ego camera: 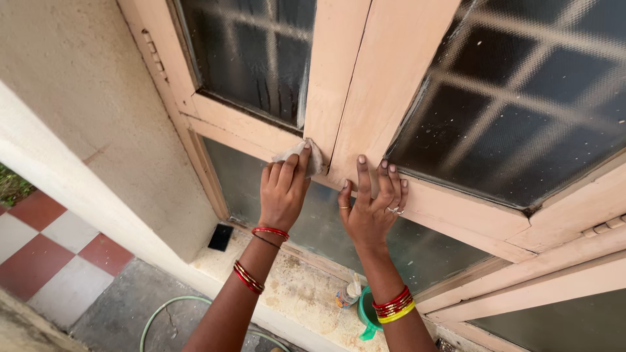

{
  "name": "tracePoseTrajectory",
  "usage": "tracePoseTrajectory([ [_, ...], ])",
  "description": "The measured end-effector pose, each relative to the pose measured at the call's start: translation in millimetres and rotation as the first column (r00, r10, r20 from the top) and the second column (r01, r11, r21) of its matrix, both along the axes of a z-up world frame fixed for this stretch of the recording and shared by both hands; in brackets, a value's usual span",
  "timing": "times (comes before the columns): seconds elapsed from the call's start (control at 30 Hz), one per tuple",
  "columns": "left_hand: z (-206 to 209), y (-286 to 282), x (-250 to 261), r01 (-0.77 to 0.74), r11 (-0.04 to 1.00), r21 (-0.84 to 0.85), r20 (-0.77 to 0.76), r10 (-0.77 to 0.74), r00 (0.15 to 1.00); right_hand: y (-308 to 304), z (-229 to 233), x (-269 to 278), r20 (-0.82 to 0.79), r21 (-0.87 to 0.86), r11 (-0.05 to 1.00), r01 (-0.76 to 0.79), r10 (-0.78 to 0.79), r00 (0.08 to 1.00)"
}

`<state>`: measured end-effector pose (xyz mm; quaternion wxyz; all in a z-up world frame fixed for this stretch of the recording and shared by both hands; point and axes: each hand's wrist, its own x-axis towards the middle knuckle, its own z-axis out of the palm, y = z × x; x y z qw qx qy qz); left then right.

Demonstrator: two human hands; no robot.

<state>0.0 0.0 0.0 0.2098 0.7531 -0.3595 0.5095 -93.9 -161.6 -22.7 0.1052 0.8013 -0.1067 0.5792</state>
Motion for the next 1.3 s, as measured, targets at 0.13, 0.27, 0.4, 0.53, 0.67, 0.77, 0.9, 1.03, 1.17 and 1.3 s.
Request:
tracePoseTrajectory([
  [0.13,1.2,-1.6,2.5,0.031,1.000,-0.004,-0.067,-0.031,0.997,7.1,3.9,-2.0,-0.017,0.032,0.999,0.044,-0.043,0.999],
  [0.27,-1.0,0.9,2.4,0.100,0.994,-0.039,-0.105,-0.104,0.989,10.4,7.9,-2.6,-0.009,0.033,0.999,0.029,-0.029,1.000],
  [0.4,1.2,10.1,8.0,0.191,0.981,-0.015,-0.149,-0.191,0.970,13.3,9.9,-4.2,-0.011,0.039,0.998,0.040,-0.039,0.999],
  [0.53,-2.2,25.3,11.8,0.196,0.974,0.115,-0.122,-0.182,0.976,15.8,11.6,-5.0,-0.006,0.044,0.998,0.034,-0.033,0.999],
  [0.67,-0.9,31.5,7.3,0.141,0.986,0.087,-0.049,-0.137,0.989,16.6,11.3,-5.6,-0.019,0.059,0.997,0.041,-0.040,0.999],
  [0.77,7.4,16.8,12.0,0.123,0.991,0.059,-0.021,-0.122,0.992,17.9,10.7,-5.6,-0.020,0.063,0.997,0.049,-0.048,0.999],
  [0.9,5.6,6.5,9.7,0.157,0.987,0.044,-0.026,-0.156,0.987,18.0,10.5,-6.5,-0.030,0.067,0.997,0.048,-0.046,0.998],
  [1.03,3.6,8.7,13.5,0.152,0.986,0.062,-0.049,-0.149,0.988,17.7,11.4,-7.2,-0.029,0.063,0.997,0.040,-0.038,0.999],
  [1.17,4.9,19.9,13.9,0.126,0.981,0.149,-0.054,-0.119,0.991,19.7,14.0,-9.1,-0.031,0.069,0.997,0.041,-0.039,0.999],
  [1.3,9.4,24.8,14.0,0.053,0.986,0.157,0.019,-0.057,0.998,18.6,14.1,-9.3,-0.030,0.057,0.998,0.035,-0.034,0.999],
])
